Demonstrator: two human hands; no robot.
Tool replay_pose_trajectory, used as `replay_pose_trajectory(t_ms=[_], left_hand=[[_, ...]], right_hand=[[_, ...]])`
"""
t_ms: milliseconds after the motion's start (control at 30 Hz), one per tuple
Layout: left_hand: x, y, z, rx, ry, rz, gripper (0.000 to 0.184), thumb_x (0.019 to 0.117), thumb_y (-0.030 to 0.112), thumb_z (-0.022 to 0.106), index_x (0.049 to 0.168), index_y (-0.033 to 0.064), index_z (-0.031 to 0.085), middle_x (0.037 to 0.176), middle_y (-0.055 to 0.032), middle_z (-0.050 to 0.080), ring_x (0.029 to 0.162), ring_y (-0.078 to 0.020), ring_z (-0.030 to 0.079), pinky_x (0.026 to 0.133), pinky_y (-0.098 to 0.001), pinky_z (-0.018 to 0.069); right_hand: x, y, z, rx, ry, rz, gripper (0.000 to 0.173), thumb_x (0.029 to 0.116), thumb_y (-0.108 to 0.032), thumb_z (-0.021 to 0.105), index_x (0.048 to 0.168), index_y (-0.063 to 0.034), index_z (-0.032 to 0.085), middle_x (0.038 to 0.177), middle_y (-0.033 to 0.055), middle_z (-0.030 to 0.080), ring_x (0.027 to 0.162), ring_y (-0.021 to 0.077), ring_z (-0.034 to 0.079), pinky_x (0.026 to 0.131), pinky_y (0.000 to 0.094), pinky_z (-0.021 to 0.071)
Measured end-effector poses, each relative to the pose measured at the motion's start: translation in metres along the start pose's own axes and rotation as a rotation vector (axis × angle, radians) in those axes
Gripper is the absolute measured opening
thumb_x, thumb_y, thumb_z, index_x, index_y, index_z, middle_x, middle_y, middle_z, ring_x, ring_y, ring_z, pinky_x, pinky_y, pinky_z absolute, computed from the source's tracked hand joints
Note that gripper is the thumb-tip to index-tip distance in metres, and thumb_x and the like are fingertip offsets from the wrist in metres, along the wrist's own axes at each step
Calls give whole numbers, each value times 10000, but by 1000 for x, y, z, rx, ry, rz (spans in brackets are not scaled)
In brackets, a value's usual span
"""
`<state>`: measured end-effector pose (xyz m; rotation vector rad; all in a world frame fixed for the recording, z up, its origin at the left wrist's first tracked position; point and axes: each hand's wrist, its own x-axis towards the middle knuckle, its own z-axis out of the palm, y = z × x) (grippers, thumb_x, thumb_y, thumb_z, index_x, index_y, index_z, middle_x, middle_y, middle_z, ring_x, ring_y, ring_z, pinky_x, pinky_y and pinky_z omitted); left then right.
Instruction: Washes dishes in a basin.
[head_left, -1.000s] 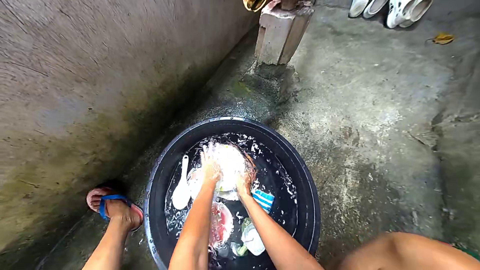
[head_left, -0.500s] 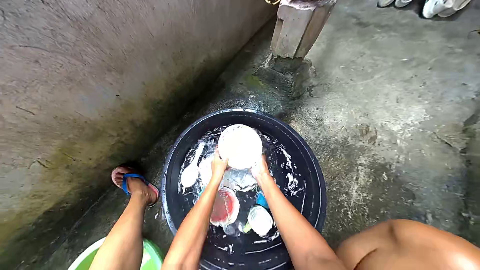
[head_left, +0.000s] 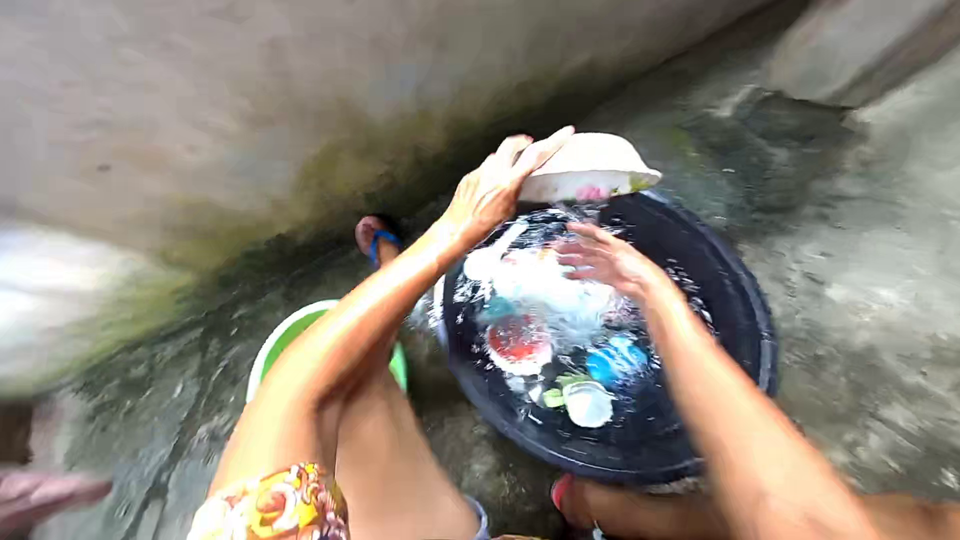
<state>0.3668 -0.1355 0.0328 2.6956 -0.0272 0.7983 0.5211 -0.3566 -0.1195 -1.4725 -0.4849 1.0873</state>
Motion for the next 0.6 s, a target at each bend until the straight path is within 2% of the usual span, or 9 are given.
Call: replay_pose_trajectory(t_ms=[67,133,200,300,400,433,467,533,600], left_hand=[[-24,-20,-63,172,36,-17,571,981,-53,508,1482,214,570,1423,-219,576,1020,-373,697,747,-439,600],[-63,-43,-123,288,40,-182,582,968,-65,497,1483,198,566,1419,-220,561,1055,-372,677,778,-424,592],[-118,-67,-175,325,23,-480,612,957,-74,479,1510,185,530,1385,-227,566,1122,-379,654,880,-473,577],[-221,-105,-220,237,40,-953,590,957,-38,503,1507,174,522,1378,-262,566,1237,-410,601,1033,-559,501],[-326,-133,-218,151,97,-1158,500,969,-21,537,1459,72,553,1364,-307,582,1288,-466,564,1089,-613,440],[-351,-138,-211,108,113,-1211,483,981,-15,538,1457,62,552,1384,-290,583,1308,-460,555,1105,-616,427],[-371,-142,-201,47,143,-1253,468,990,-13,535,1453,57,557,1401,-271,587,1325,-448,550,1119,-616,413],[-397,-151,-176,-94,220,-1314,438,998,-7,544,1431,48,580,1393,-250,610,1326,-432,559,1126,-625,401],[-407,-158,-156,-220,281,-1351,404,1003,-2,553,1405,13,593,1370,-261,620,1320,-425,564,1138,-602,394]], right_hand=[[3,11,7,-384,-165,192,431,1027,-129,465,1457,-108,494,1193,158,675,955,272,704,783,459,600],[-4,28,18,-701,-364,413,325,1061,-137,494,1353,-16,571,1102,193,675,897,291,676,757,489,571],[-19,46,34,-927,-532,578,313,1068,-147,516,1317,31,585,1075,242,666,879,341,661,762,538,555],[-41,92,38,-1140,-655,666,365,1000,-179,656,1260,73,605,1037,282,672,877,407,664,781,610,545],[-42,144,21,-1241,-665,731,563,889,-333,794,1259,42,594,1070,216,671,910,337,657,814,543,558],[-43,143,26,-1271,-647,750,544,886,-303,813,1230,70,615,1075,252,682,944,388,673,847,582,549],[-47,143,24,-1260,-646,703,525,891,-285,812,1206,90,625,1044,283,692,912,425,689,811,614,557],[-55,175,-18,-1150,-714,394,560,871,-325,790,1208,87,617,973,290,707,749,429,715,561,615,582],[-62,178,-22,-1114,-673,515,638,883,-253,777,1402,25,531,1179,340,637,905,534,653,678,721,522]])
